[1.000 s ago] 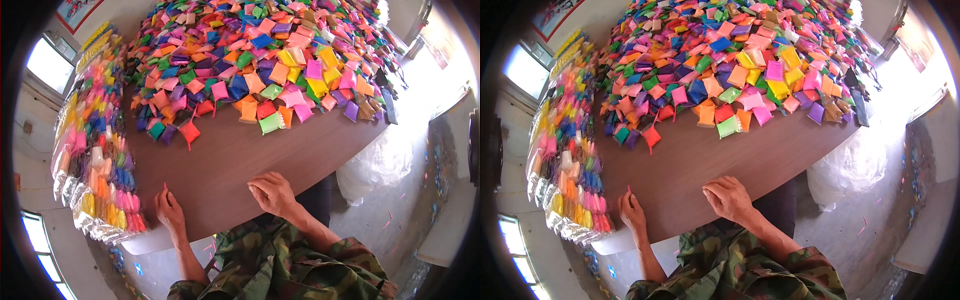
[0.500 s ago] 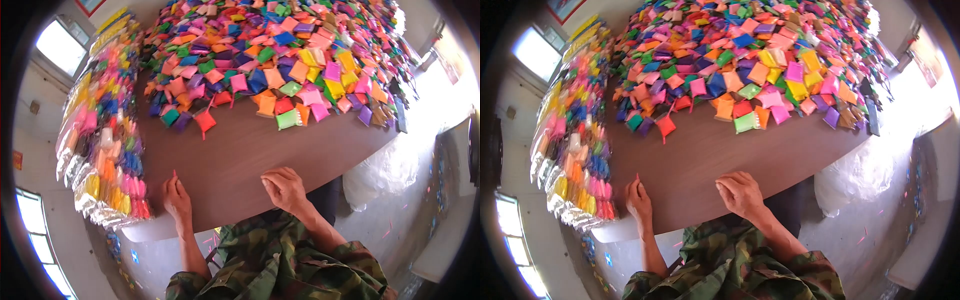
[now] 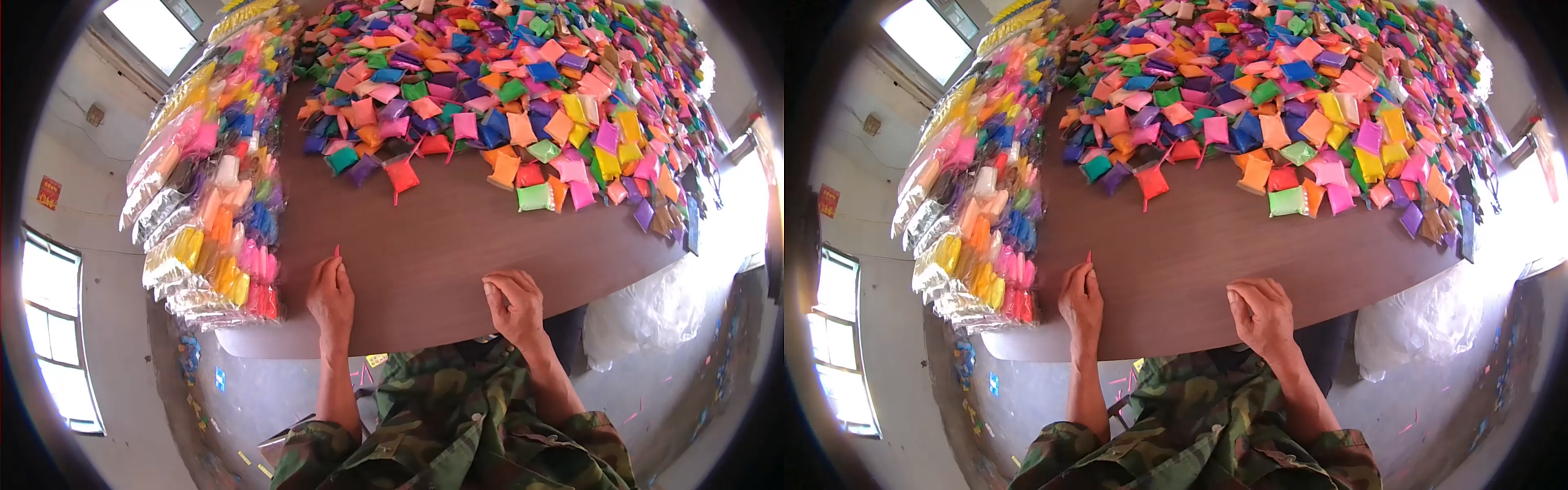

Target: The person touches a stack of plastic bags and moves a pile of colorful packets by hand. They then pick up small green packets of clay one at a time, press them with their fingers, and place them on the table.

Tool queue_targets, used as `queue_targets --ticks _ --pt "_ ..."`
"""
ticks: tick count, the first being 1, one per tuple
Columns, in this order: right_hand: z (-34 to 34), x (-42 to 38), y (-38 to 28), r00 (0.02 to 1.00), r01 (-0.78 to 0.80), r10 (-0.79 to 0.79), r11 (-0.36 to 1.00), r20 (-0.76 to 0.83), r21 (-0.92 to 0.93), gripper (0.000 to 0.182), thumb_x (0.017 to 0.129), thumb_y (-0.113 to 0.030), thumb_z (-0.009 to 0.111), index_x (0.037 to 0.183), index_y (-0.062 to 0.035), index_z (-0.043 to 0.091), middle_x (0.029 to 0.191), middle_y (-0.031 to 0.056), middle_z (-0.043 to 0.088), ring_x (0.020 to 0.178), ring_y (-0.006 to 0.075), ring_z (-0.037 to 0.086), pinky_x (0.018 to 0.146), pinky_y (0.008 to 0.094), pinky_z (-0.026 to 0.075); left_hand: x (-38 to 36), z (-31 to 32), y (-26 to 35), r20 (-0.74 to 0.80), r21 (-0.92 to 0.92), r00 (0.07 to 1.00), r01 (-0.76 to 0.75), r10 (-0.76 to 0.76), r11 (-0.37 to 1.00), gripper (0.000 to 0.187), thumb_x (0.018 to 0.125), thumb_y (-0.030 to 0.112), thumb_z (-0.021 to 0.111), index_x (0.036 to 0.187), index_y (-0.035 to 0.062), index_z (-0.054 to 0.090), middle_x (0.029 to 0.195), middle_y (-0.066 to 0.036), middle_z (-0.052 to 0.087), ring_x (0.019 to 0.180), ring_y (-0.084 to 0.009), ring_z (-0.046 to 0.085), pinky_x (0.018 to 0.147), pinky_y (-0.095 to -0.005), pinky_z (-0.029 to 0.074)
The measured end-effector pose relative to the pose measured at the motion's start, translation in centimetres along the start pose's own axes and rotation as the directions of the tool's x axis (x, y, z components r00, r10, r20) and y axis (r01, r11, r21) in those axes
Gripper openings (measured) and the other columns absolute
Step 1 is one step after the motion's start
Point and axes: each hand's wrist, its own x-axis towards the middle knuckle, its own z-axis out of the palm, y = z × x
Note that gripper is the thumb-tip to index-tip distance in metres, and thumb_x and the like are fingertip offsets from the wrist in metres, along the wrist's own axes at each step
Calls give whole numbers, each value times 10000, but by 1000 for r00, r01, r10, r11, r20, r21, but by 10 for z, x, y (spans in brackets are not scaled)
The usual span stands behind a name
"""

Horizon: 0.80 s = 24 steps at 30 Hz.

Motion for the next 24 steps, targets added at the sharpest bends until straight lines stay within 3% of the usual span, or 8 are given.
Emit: queue_targets --ticks 24 --pt "0 0 2 1000 20 -20 1000 -9 0 59 933 -36 736 985 -19 759 978 123 757 867 323 713 775 402 564 2 -1 1 9 21 1000 -8 8 1000 140 1001 78 669 1113 36 742 1144 -110 741 994 -325 734 840 -415 594"
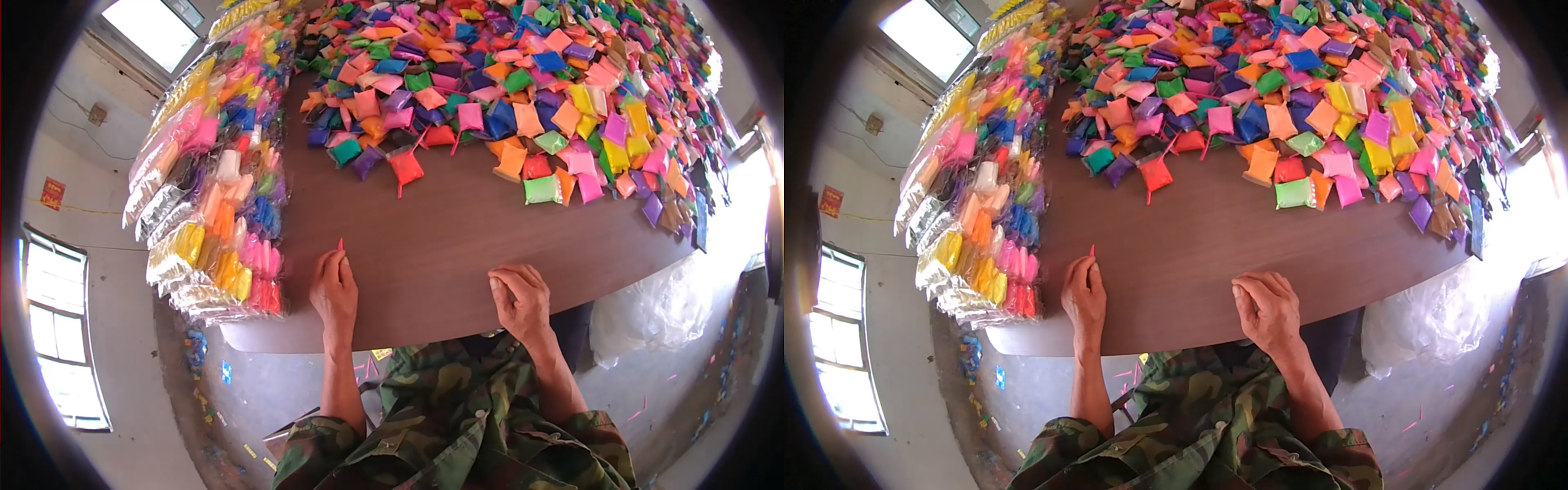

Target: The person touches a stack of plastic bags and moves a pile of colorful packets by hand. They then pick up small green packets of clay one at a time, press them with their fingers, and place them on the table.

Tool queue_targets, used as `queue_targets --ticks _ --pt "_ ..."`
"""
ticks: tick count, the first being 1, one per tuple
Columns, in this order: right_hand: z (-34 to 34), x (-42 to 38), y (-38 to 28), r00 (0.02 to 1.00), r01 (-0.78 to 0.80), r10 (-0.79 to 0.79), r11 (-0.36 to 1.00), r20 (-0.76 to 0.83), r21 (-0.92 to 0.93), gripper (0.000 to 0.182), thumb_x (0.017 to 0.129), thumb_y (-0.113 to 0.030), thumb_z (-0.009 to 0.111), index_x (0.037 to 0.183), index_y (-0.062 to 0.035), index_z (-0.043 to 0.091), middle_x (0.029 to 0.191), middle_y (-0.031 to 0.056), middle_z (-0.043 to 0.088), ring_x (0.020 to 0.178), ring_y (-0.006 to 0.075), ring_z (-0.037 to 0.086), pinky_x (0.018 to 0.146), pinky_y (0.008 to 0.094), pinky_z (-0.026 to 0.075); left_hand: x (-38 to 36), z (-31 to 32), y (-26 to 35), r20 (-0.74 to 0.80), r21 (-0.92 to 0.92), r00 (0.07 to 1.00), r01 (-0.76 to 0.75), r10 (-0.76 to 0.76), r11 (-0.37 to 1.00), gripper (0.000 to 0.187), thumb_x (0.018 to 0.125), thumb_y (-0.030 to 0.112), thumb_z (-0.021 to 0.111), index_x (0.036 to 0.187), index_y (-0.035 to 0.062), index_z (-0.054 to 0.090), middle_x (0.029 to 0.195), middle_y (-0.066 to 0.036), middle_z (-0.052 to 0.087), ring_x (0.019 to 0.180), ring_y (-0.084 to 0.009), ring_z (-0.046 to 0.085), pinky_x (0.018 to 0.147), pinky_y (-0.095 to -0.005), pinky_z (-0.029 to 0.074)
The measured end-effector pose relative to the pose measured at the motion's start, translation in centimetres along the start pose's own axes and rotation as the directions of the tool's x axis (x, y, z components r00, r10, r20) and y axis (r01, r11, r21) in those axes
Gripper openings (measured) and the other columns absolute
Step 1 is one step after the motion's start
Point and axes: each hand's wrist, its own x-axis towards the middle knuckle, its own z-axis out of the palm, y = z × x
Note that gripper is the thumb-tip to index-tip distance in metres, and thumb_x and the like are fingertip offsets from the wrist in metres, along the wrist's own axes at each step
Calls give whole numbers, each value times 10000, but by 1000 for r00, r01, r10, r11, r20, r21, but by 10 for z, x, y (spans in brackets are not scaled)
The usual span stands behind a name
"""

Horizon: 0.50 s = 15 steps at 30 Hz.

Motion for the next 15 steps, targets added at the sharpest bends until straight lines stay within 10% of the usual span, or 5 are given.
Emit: queue_targets --ticks 15 --pt "-1 0 1 1000 -7 7 1000 7 22 63 937 -32 730 990 -12 759 983 128 754 865 325 708 775 397 565 0 1 0 1 9 1000 -3 3 1000 138 993 71 675 1113 43 738 1144 -108 738 1004 -321 732 845 -418 591"
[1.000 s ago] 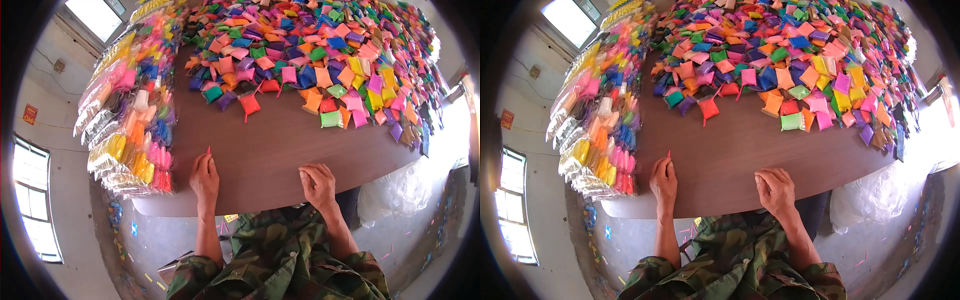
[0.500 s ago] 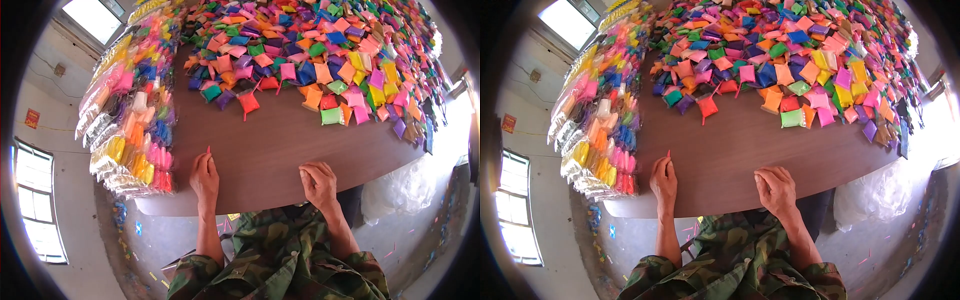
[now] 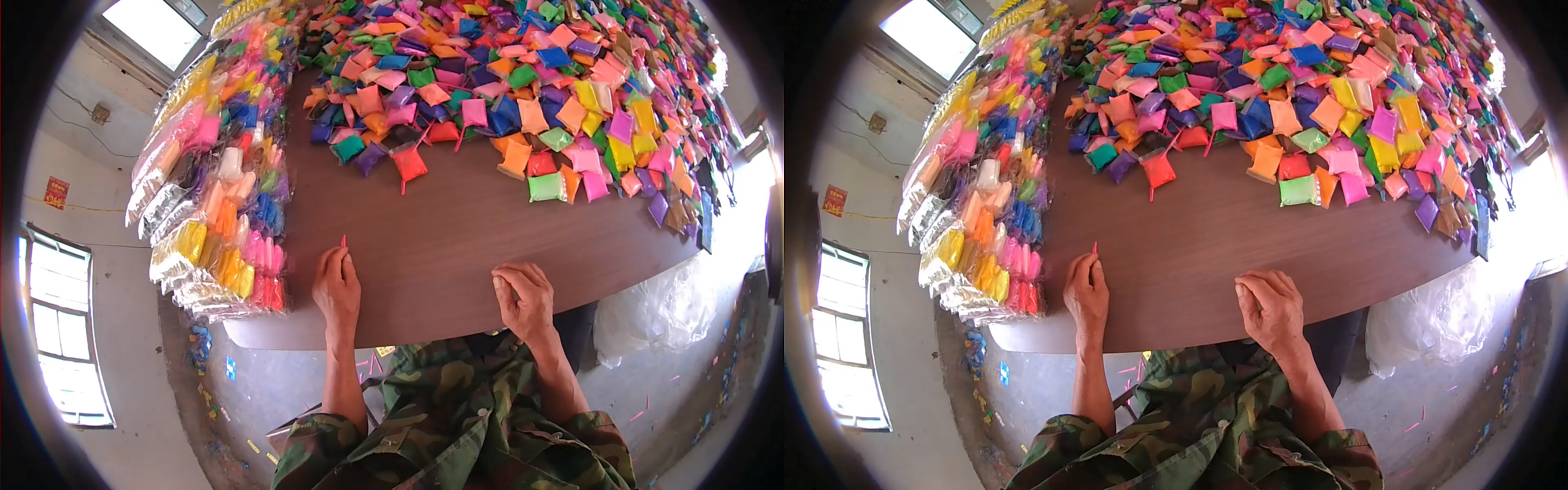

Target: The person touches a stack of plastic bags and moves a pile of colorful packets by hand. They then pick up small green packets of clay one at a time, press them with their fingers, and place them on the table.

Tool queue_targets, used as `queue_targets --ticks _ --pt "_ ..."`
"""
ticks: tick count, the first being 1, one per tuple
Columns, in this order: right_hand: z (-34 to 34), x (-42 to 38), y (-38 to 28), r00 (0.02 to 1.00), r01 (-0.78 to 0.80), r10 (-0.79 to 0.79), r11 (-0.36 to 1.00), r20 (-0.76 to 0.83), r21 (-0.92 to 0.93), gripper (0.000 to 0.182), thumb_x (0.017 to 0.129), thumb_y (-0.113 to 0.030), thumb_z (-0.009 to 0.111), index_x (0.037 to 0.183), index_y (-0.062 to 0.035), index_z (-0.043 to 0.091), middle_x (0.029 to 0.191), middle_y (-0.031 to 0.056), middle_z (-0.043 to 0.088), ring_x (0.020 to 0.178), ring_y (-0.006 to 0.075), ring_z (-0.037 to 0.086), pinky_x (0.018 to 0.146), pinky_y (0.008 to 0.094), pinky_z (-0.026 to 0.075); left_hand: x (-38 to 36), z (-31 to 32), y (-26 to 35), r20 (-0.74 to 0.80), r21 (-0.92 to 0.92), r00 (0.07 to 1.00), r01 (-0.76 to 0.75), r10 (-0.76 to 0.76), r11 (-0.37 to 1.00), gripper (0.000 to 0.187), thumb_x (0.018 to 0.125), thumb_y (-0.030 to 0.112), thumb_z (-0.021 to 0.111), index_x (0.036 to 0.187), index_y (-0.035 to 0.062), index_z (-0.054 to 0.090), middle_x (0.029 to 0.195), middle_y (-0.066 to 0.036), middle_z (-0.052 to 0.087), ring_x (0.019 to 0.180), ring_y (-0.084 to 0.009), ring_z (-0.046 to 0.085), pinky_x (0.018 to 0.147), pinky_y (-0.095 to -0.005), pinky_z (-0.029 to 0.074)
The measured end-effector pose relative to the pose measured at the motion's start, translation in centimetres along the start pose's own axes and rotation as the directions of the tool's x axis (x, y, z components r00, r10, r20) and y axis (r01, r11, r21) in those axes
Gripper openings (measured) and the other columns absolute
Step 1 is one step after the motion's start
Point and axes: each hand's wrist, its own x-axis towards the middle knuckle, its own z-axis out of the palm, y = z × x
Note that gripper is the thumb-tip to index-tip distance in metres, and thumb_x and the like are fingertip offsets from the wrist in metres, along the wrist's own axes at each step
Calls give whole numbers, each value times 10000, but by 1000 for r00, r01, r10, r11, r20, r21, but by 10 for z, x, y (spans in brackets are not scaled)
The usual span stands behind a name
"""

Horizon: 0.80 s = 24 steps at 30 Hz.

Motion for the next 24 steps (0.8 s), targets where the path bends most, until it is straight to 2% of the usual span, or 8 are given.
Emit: queue_targets --ticks 4,24 --pt "1 0 1 1000 2 -2 1000 -12 -24 70 921 -50 752 982 -24 773 969 106 764 858 299 715 782 403 560 0 0 1 1 -2 1000 5 -5 1000 139 996 66 667 1113 44 739 1146 -108 738 1002 -321 735 843 -415 593" --pt "1 -2 -2 1000 18 -18 999 -11 -31 69 933 -46 726 990 -19 756 984 132 758 890 341 716 792 415 572 -3 2 -6 -62 -59 998 -31 27 998 138 992 46 666 1114 39 732 1123 -131 747 995 -341 732 853 -416 586"
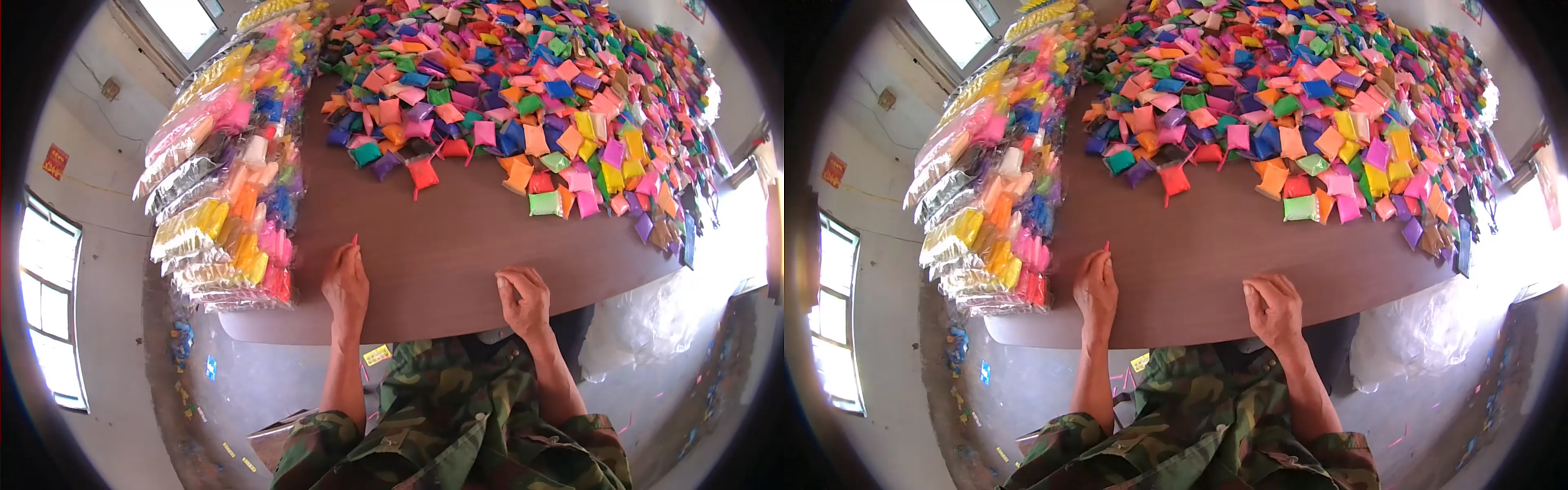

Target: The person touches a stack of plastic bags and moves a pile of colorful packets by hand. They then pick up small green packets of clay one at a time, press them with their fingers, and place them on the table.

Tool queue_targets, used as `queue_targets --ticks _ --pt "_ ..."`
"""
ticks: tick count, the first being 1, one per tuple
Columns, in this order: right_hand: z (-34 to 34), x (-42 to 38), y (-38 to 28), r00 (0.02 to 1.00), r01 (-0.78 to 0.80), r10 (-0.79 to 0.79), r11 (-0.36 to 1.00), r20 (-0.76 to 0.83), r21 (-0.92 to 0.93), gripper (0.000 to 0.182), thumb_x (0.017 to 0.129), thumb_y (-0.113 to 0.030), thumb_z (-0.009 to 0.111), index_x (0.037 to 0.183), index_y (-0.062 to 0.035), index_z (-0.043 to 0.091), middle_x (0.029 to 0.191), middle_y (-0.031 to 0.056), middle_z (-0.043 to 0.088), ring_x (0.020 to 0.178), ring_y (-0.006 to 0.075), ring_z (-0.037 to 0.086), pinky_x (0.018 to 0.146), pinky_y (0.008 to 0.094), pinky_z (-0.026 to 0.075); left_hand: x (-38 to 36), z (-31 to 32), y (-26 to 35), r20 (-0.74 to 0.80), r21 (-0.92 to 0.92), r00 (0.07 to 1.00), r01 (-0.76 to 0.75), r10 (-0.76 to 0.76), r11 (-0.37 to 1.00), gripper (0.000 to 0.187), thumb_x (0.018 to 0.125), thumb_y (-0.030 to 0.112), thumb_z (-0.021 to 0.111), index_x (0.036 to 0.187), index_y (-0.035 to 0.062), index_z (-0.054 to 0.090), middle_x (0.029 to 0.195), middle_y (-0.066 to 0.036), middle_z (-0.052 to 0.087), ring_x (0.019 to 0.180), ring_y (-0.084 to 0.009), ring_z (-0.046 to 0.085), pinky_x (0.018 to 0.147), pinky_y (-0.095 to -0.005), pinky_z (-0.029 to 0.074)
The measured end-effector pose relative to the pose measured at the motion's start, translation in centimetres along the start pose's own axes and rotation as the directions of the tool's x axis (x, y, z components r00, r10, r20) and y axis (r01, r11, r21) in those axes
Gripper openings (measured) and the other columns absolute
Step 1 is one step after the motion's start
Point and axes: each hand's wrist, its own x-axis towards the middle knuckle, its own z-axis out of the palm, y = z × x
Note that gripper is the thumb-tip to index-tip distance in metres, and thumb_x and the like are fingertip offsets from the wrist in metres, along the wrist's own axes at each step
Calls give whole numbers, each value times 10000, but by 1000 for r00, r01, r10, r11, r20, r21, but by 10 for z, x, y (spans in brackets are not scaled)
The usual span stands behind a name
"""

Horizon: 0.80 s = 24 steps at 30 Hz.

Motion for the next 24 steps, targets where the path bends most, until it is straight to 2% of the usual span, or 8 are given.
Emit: queue_targets --ticks 5,11,17,23,24 --pt "0 1 -1 1000 -7 7 1000 2 19 68 922 -33 727 981 -11 752 976 134 751 878 342 710 789 414 569 0 -1 2 -16 23 1000 -23 23 999 120 1010 75 671 1115 61 726 1124 -103 745 966 -331 733 809 -415 596" --pt "0 6 -1 999 -15 14 1000 34 26 69 915 -21 720 976 -8 749 986 132 746 879 343 699 802 420 556 -2 1 -1 21 83 1000 11 -13 996 135 1015 89 664 1124 58 735 1144 -110 742 1007 -339 727 831 -426 594" --pt "-4 9 -6 994 -48 48 999 96 1 91 922 -46 720 1004 -20 750 994 129 745 885 345 691 810 432 545 9 -6 3 44 4 996 77 -77 997 176 1021 115 673 1160 24 731 1166 -149 745 1007 -344 734 862 -415 586" --pt "-9 39 -8 966 -123 115 992 233 22 91 906 -41 746 996 -33 762 976 132 755 868 350 708 783 432 566 105 9 -2 124 -34 986 118 -113 992 366 1015 277 731 1264 10 696 1237 -181 731 1102 -325 705 883 -411 579" --pt "-6 48 -5 966 -115 104 993 238 35 87 901 -40 751 988 -34 764 969 131 757 865 348 712 777 429 571 126 22 -13 86 -73 991 106 -99 992 405 1012 303 735 1281 3 688 1270 -190 718 1132 -329 692 913 -419 571"
